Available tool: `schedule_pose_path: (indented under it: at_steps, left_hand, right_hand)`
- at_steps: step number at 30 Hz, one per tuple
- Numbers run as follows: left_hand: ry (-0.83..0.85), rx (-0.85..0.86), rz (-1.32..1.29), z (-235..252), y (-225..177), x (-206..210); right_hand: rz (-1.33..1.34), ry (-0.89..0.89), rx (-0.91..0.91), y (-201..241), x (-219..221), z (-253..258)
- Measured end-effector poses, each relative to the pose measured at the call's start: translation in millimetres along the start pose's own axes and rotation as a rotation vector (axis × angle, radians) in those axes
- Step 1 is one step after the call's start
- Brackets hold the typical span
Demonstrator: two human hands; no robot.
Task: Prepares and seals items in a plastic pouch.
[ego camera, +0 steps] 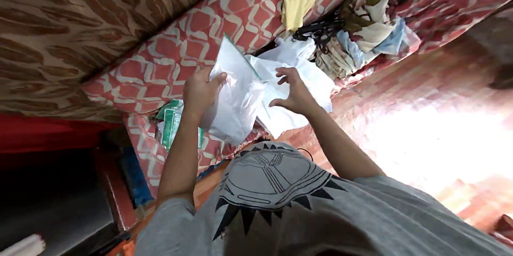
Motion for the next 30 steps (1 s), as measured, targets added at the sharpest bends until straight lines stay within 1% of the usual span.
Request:
schedule_pose_path:
  at_steps: [3, 4, 6, 7, 8, 10, 11, 13, 14, 16, 18, 20, 22, 26, 28, 30]
  left_hand:
    - [0.018, 0.030, 0.039, -8, -12, -7]
    - [0.036, 0.037, 0.040, -11, -15, -10]
    - [0.058, 0.041, 0.062, -18, -21, -15]
    - [0.059, 0.041, 0.095, -22, -24, -17]
    - [0.063, 0.035, 0.144, -25, -26, -19]
    - [0.060, 0.032, 0.285, -31, -27, -22]
    - [0.063, 0.023, 0.346, -33, -26, -24]
    - [0.075, -0.008, 0.394, -39, -20, -28]
    - [0.076, -0.024, 0.397, -41, -17, -30]
    - [0.077, -0.053, 0.380, -45, -12, -33]
    - [0.072, -0.075, 0.352, -48, -11, -35]
    - [0.035, -0.041, 0.341, -49, -11, -35]
    - [0.024, -0.017, 0.311, -51, -13, -35]
    - [0.012, 0.016, 0.297, -58, -17, -37]
    - [0.011, 0.017, 0.301, -60, -15, -37]
    - [0.009, 0.016, 0.301, -60, -11, -36]
  right_hand:
    - [-0.155, -0.051, -0.061, 11, 24, 8]
    - [-0.174, -0.039, -0.067, 14, 27, 12]
    - [-0.170, 0.076, -0.062, 22, 26, 21]
    - [-0.165, 0.131, -0.085, 24, 25, 24]
    - [-0.168, 0.134, -0.150, 23, 26, 25]
    - [-0.154, 0.051, -0.274, 17, 28, 26]
    - [-0.139, 0.019, -0.283, 15, 24, 26]
    - [-0.117, 0.008, -0.193, 16, 10, 27]
    - [-0.103, 0.015, -0.153, 16, 3, 27]
    - [-0.071, 0.057, -0.150, 20, 1, 28]
    - [-0.064, 0.159, -0.176, 30, 13, 26]
    - [-0.101, 0.216, -0.228, 36, 33, 24]
    - [-0.145, 0.193, -0.305, 36, 49, 23]
    - [-0.203, 0.135, -0.423, 35, 57, 20]
    - [-0.206, 0.137, -0.439, 35, 57, 19]
    - [-0.184, 0.173, -0.413, 34, 53, 18]
Point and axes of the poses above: each hand's wrist, its own z-axis towards the middle knuckle, its own x-axis out of the palm, y = z × x, the point moved 1 cm from there along z, towards the middle knuckle, and after that the axes turned 7 degrees about y, right-handed, at the moved point
